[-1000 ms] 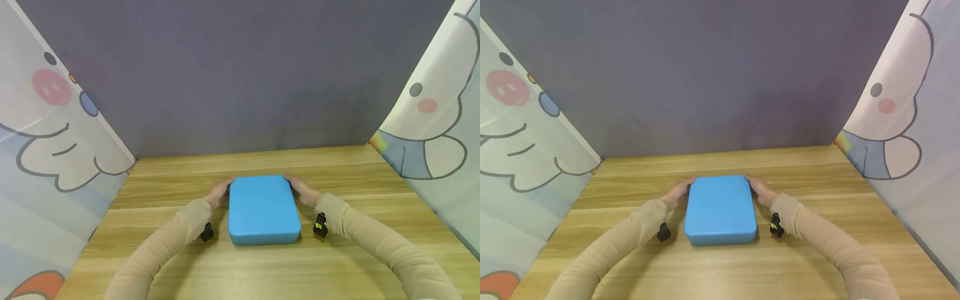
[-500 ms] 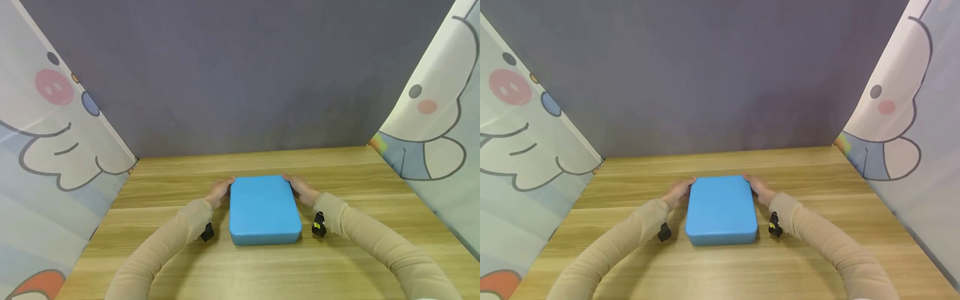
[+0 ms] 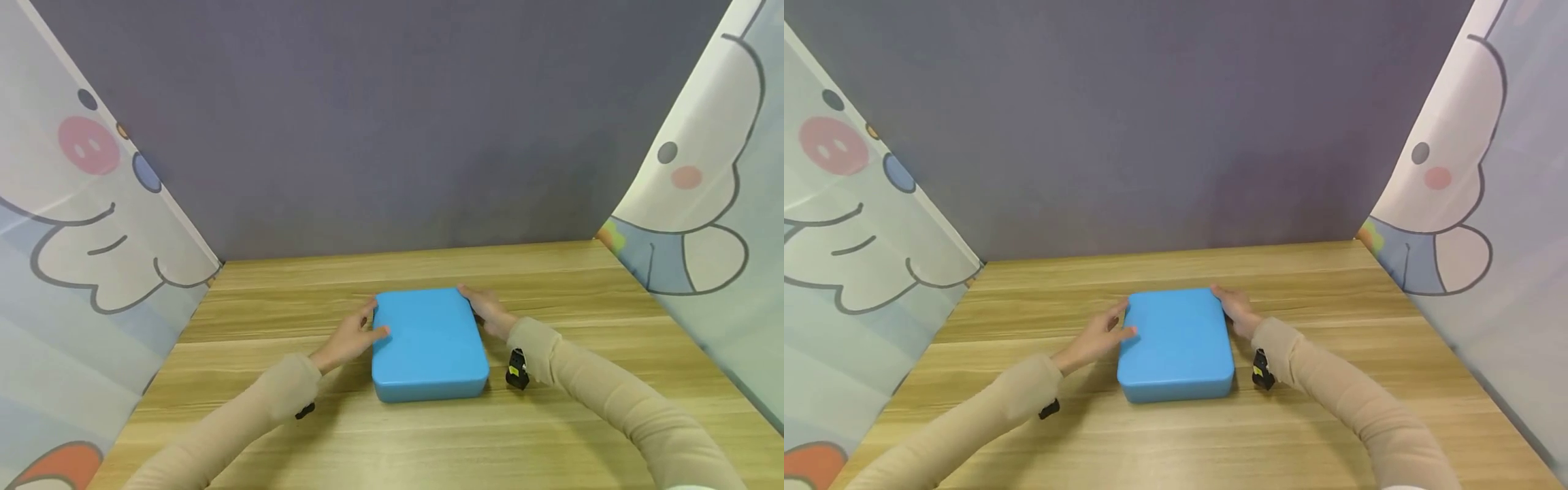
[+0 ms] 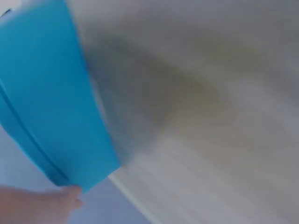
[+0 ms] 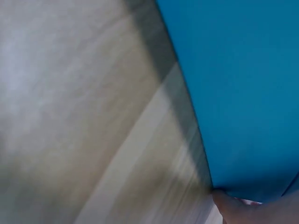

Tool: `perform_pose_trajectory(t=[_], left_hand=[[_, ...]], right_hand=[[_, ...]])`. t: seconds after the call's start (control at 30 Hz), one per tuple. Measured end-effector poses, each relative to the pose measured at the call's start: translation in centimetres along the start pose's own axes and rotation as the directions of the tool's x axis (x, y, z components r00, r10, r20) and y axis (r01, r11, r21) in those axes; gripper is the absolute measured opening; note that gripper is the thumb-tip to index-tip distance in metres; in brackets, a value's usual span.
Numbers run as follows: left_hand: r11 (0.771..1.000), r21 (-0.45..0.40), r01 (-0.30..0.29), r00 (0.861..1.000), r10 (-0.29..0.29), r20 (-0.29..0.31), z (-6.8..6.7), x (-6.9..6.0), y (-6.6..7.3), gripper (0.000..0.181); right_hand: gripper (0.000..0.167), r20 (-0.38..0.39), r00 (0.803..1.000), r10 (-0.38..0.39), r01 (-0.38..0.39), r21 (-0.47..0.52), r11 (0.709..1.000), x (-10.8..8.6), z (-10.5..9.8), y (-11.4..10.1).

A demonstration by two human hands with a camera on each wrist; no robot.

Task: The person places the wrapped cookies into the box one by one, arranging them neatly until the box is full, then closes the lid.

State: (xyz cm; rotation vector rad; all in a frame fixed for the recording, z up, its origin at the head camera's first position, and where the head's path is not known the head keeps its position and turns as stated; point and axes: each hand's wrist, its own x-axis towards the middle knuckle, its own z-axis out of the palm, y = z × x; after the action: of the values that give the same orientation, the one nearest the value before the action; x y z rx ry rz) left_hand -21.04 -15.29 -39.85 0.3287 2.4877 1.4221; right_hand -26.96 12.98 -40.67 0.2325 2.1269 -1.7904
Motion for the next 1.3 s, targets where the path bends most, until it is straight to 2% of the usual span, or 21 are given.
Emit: perform_pose_trajectory(t=[0.07, 0.2, 0.3, 0.37, 0.43, 0.53, 0.63, 0.73, 0.9, 1.03, 1.2, 1.3], left_hand=[[0.998, 0.026, -0.051, 0.995, 0.048, 0.084, -0.1, -1.0, -0.6, 0.09], [0.992, 0.057, -0.116, 0.971, 0.102, 0.215, -0.2, -1.9, -1.4, 0.108], [0.985, 0.078, -0.154, 0.956, 0.129, 0.263, -0.2, -2.1, -1.3, 0.113], [0.981, 0.084, -0.174, 0.95, 0.144, 0.279, -0.1, -2.2, -1.3, 0.113], [0.979, 0.081, -0.185, 0.945, 0.154, 0.289, -0.1, -2.1, -1.5, 0.113], [0.978, 0.081, -0.192, 0.942, 0.161, 0.293, -0.1, -2.0, -1.7, 0.114], [0.977, 0.076, -0.201, 0.941, 0.171, 0.292, 0.0, -1.9, -1.8, 0.114], [0.975, 0.064, -0.212, 0.94, 0.186, 0.285, 0.1, -1.8, -2.0, 0.113], [0.976, 0.028, -0.218, 0.94, 0.202, 0.275, 0.1, -1.8, -2.4, 0.112], [0.974, 0.017, -0.224, 0.937, 0.211, 0.279, 0.2, -1.9, -2.5, 0.111], [0.974, 0.004, -0.226, 0.936, 0.216, 0.277, 0.5, -2.2, -2.7, 0.11], [0.975, -0.022, -0.22, 0.937, 0.218, 0.275, 0.7, -2.3, -2.7, 0.11]], right_hand=[[0.061, 0.004, 1.0, -0.023, 0.023, 0.006, 1.0, 0.0, -0.1, 0.0], [0.059, 0.048, 0.994, -0.103, 0.103, -0.008, 0.995, -0.6, -0.5, 0.1], [0.062, 0.099, 0.98, -0.175, 0.183, -0.081, 0.98, -1.7, -0.8, 0.1], [0.065, 0.135, 0.964, -0.228, 0.249, -0.159, 0.956, -2.4, -0.9, 0.2], [0.07, 0.168, 0.944, -0.284, 0.318, -0.235, 0.919, -3.1, -1.1, 0.4], [0.079, 0.245, 0.904, -0.351, 0.413, -0.284, 0.865, -4.1, -1.6, 1.0], [0.089, 0.33, 0.866, -0.377, 0.467, -0.258, 0.846, -5.2, -2.2, 1.7], [0.096, 0.422, 0.819, -0.389, 0.512, -0.231, 0.827, -5.9, -2.6, 2.4], [0.101, 0.523, 0.742, -0.42, 0.59, -0.211, 0.78, -6.0, -3.1, 3.3], [0.103, 0.56, 0.714, -0.42, 0.614, -0.211, 0.761, -5.9, -3.7, 4.1], [0.101, 0.578, 0.703, -0.415, 0.624, -0.221, 0.749, -6.0, -3.8, 5.1], [0.1, 0.575, 0.7, -0.424, 0.621, -0.195, 0.76, -6.1, -3.8, 5.4]])
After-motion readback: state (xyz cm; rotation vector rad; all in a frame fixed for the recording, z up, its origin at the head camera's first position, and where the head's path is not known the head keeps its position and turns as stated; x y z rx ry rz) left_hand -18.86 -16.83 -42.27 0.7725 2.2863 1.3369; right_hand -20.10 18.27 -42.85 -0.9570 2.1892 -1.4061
